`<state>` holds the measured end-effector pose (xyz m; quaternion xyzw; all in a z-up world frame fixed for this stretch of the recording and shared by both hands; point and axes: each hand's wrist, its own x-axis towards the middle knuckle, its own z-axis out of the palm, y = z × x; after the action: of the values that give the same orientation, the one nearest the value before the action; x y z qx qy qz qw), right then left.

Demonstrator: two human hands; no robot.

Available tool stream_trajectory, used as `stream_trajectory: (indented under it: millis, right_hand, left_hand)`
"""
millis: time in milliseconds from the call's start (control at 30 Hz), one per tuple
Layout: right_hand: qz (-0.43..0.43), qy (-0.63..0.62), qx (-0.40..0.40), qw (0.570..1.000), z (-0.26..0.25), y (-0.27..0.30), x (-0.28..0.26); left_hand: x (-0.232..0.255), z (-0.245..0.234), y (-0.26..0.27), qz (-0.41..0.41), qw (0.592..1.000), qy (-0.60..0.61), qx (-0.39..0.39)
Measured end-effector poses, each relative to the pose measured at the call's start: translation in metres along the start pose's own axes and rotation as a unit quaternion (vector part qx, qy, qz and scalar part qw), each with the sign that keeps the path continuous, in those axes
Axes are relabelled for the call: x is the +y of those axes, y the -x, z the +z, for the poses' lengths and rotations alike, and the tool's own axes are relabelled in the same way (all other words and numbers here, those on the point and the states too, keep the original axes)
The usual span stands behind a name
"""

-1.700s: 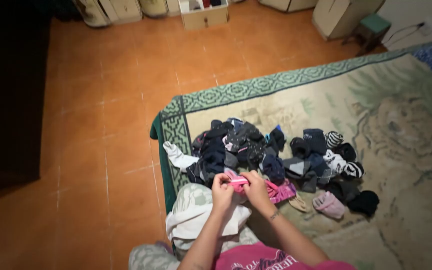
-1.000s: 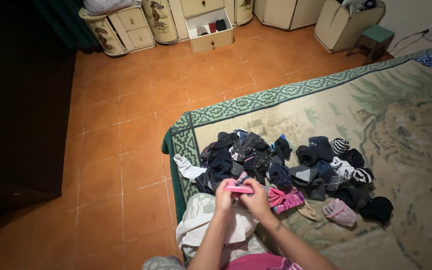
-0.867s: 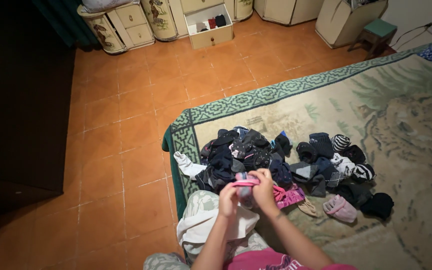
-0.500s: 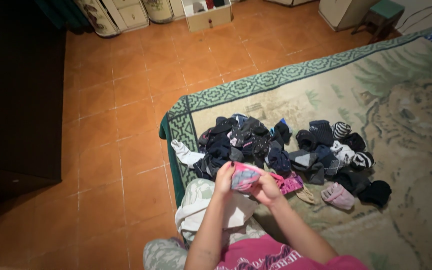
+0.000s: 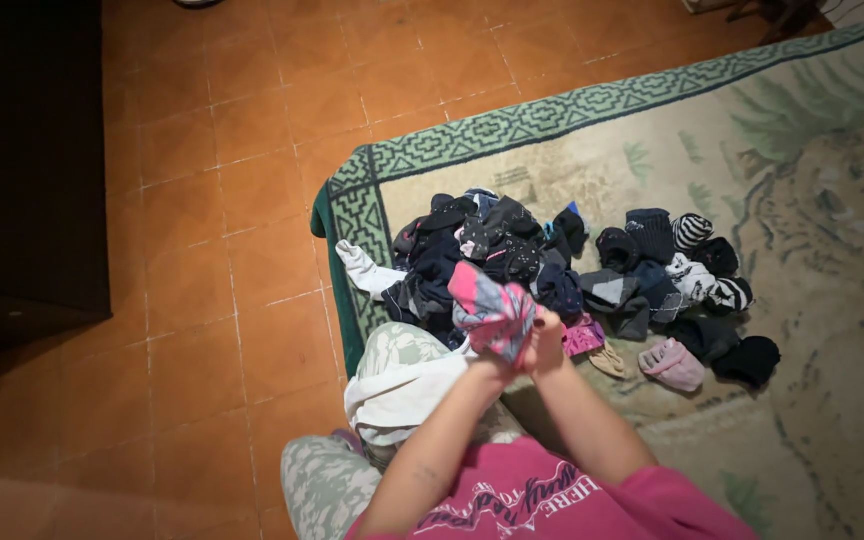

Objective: Sorting, pairing, and folding a pile of socks and then putting them away into a dresser drawer.

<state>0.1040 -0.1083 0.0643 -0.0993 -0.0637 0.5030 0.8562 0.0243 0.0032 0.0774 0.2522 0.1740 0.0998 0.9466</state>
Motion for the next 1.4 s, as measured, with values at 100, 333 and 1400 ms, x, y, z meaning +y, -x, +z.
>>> stream_trajectory:
  millis: [100, 333, 1400]
  right_hand:
    - [0.027, -0.029, -0.042, 0.998, 0.033, -0.002, -0.016]
    - [0.135, 0.280, -0.010, 0.950, -0.012, 0.022, -0.017]
    - [-0.103, 0.420, -0.108, 0.895, 0.001, 0.068, -0.048]
  left_hand:
    - [0.027, 0.020, 0.031, -0.012, 0.999, 0.041, 0.001]
    - [0.024, -0.077, 0.020, 0.055, 0.982, -0.179, 0.000]
    - [0.038, -0.109, 0.104, 0.195, 0.942, -0.155, 0.225]
